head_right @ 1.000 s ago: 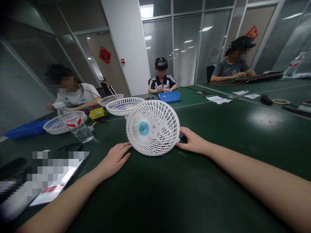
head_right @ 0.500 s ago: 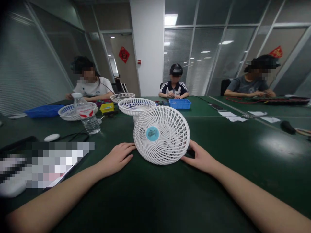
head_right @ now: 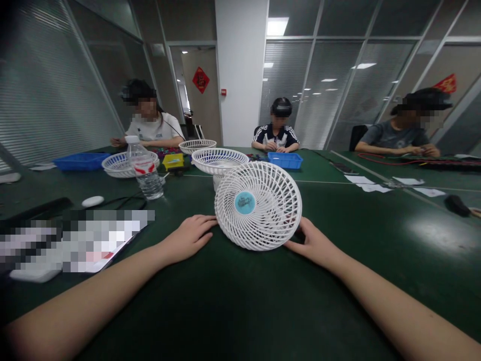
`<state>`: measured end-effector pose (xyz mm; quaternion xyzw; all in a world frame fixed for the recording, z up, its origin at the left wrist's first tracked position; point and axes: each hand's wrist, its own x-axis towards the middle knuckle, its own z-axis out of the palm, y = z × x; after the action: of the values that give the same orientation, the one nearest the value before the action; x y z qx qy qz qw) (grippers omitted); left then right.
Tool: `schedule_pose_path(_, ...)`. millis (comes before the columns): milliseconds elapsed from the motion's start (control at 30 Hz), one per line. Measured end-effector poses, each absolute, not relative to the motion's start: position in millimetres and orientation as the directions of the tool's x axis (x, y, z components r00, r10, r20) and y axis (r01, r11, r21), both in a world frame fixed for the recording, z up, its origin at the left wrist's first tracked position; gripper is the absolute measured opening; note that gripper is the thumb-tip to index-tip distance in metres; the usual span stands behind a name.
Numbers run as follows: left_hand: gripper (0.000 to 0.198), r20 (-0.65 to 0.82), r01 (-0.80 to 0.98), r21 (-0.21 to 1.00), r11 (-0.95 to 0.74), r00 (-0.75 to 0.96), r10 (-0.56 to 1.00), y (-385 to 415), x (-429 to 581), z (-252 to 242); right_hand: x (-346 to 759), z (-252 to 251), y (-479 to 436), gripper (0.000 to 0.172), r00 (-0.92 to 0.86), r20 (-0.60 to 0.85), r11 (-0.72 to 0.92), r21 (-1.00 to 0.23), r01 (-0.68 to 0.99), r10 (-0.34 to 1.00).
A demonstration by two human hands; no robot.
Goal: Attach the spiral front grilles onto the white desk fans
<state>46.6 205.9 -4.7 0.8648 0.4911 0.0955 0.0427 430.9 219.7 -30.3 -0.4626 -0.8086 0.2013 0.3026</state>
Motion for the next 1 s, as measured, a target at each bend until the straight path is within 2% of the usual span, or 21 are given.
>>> schedule_pose_path(300, 0.043, 0.122, 0.840, 0.158, -0.519, 0.505, 0.855, 206.0, 46.0, -4.0, 423.0, -18.4, 213.6, 0.063, -0.445, 0.315, 0.543, -0.562, 0.624, 0.838)
schedule_pose_path(1000, 0.043, 0.126, 0.838, 0.152, -0.524, 0.510, 0.851, 207.7, 45.0, -6.7, 417.9, -9.9, 206.7, 0.061, -0.437, 0.297, 0.526, -0.547, 0.651, 0.849)
